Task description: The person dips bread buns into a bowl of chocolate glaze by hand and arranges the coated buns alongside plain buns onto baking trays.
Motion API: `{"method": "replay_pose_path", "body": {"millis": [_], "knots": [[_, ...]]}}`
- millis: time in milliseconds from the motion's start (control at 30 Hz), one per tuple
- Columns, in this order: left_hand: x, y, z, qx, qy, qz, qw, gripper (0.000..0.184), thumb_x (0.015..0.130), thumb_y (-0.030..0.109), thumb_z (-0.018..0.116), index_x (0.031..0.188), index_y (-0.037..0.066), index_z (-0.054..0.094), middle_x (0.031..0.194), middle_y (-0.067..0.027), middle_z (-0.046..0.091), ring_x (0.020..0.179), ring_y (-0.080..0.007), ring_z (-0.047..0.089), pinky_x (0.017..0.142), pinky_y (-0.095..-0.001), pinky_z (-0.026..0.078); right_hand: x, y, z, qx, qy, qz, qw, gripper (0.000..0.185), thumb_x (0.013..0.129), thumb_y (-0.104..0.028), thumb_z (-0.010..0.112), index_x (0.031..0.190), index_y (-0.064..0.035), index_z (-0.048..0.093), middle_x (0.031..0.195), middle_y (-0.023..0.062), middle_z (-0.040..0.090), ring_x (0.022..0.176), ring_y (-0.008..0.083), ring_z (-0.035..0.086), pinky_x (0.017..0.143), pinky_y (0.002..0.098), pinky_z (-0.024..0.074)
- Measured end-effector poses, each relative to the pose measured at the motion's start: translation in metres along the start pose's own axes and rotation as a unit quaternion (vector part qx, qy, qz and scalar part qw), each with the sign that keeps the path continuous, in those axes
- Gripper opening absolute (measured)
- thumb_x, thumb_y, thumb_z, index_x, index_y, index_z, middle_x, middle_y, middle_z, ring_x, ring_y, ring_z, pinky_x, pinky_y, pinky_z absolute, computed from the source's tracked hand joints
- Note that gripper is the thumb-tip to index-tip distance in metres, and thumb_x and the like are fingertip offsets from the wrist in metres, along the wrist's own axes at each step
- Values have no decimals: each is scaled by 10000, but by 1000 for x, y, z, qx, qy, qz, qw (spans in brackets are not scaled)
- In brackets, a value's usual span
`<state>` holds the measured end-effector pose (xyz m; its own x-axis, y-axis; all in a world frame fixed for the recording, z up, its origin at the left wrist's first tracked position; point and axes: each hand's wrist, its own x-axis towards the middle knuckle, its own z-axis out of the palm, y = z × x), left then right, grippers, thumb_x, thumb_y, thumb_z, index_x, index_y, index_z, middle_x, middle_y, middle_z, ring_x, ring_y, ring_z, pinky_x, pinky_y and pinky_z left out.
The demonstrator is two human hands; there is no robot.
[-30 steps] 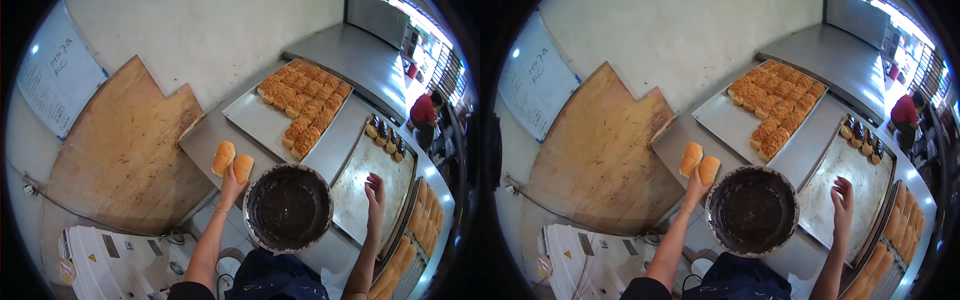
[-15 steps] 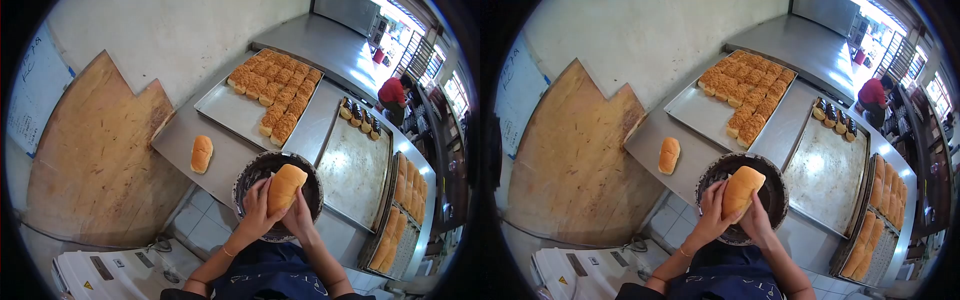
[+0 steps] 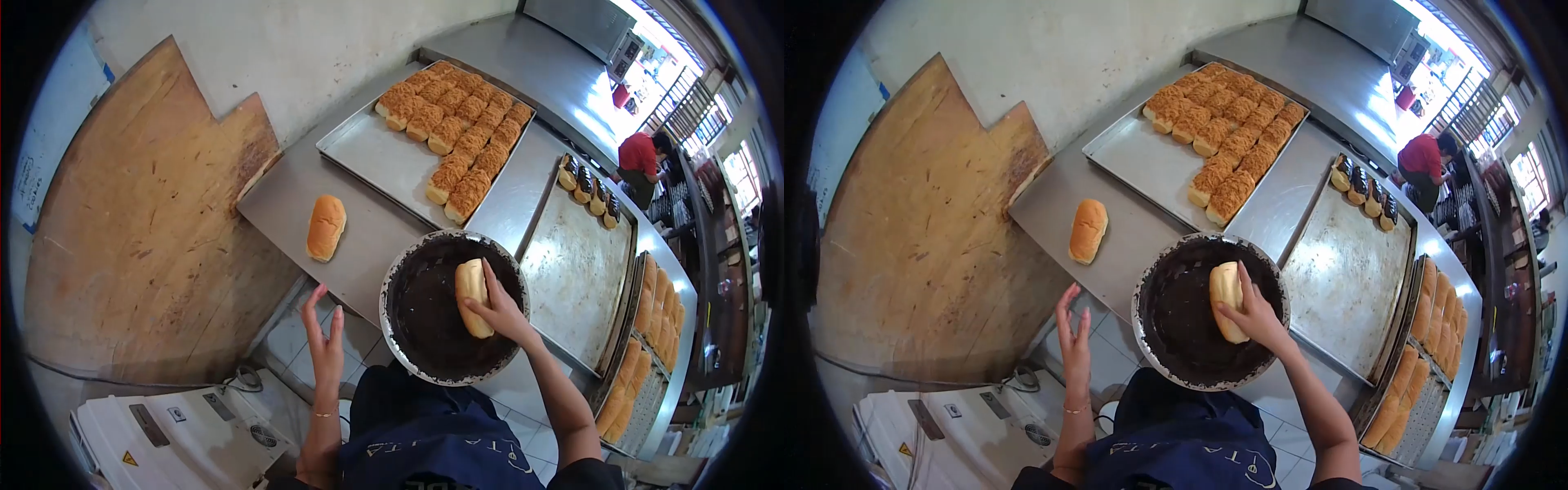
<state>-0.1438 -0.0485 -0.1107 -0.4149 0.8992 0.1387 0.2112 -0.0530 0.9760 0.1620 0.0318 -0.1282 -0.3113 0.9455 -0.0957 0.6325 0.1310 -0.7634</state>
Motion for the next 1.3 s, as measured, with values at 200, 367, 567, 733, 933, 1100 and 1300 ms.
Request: {"method": "replay_pose_path", "body": {"millis": [200, 367, 567, 733, 933, 1100, 1300], "knots": [[-4, -4, 1, -25, -6, -6, 1000, 400, 914, 118, 524, 1291, 40, 418, 1295, -110, 452, 1232, -209, 397, 1055, -341, 272, 14, -22, 8, -330, 22, -97, 939, 816, 794, -366, 658, 1454, -183, 213, 988, 163, 494, 881, 324, 544, 771, 389, 480], [-2, -3, -1, -25, 3, -6, 1000, 364, 914, 118, 526, 1259, 28, 452, 1254, -116, 491, 1198, -208, 438, 1036, -334, 302, 18, -12, 12, -324, 6, -109, 940, 806, 807, -386, 644, 1452, -174, 209, 967, 187, 500, 881, 356, 552, 773, 417, 484], [-3, -5, -1, -26, -2, -7, 1000, 351, 913, 119, 527, 1245, 24, 465, 1238, -113, 507, 1185, -204, 453, 1026, -327, 315, 25, -6, 8, -207, -28, -70, 975, 819, 815, -413, 638, 1449, -141, 198, 954, 234, 514, 880, 404, 568, 787, 437, 479], [-4, -6, -2, -37, -10, -16, 999, 349, 911, 114, 529, 1242, 23, 468, 1230, -110, 514, 1177, -204, 459, 1024, -327, 317, 24, -12, 17, -242, -21, -100, 965, 846, 817, -439, 627, 1447, -87, 186, 958, 219, 504, 884, 379, 559, 798, 409, 480], [-6, 0, -4, -48, -11, -22, 999, 342, 911, 105, 524, 1239, 19, 473, 1225, -108, 518, 1171, -197, 462, 1020, -322, 319, 21, -18, 24, -391, -28, -221, 893, 812, 823, -501, 566, 1425, -56, 250, 1003, 151, 465, 932, 279, 502, 806, 354, 462], [-8, -2, -10, -43, -7, -16, 999, 334, 913, 102, 516, 1233, 13, 479, 1209, -109, 530, 1159, -188, 469, 1017, -317, 321, 23, -19, 22, -433, -40, -248, 866, 760, 840, -488, 542, 1440, -131, 241, 1043, 144, 472, 942, 264, 501, 788, 347, 462], [-9, -4, -13, -51, -7, -27, 998, 330, 911, 108, 520, 1225, 11, 487, 1199, -108, 540, 1151, -184, 479, 1014, -319, 325, 22, -29, 21, -489, -49, -284, 824, 735, 847, -461, 547, 1443, -170, 231, 1082, 150, 486, 956, 264, 509, 774, 353, 468]]}}
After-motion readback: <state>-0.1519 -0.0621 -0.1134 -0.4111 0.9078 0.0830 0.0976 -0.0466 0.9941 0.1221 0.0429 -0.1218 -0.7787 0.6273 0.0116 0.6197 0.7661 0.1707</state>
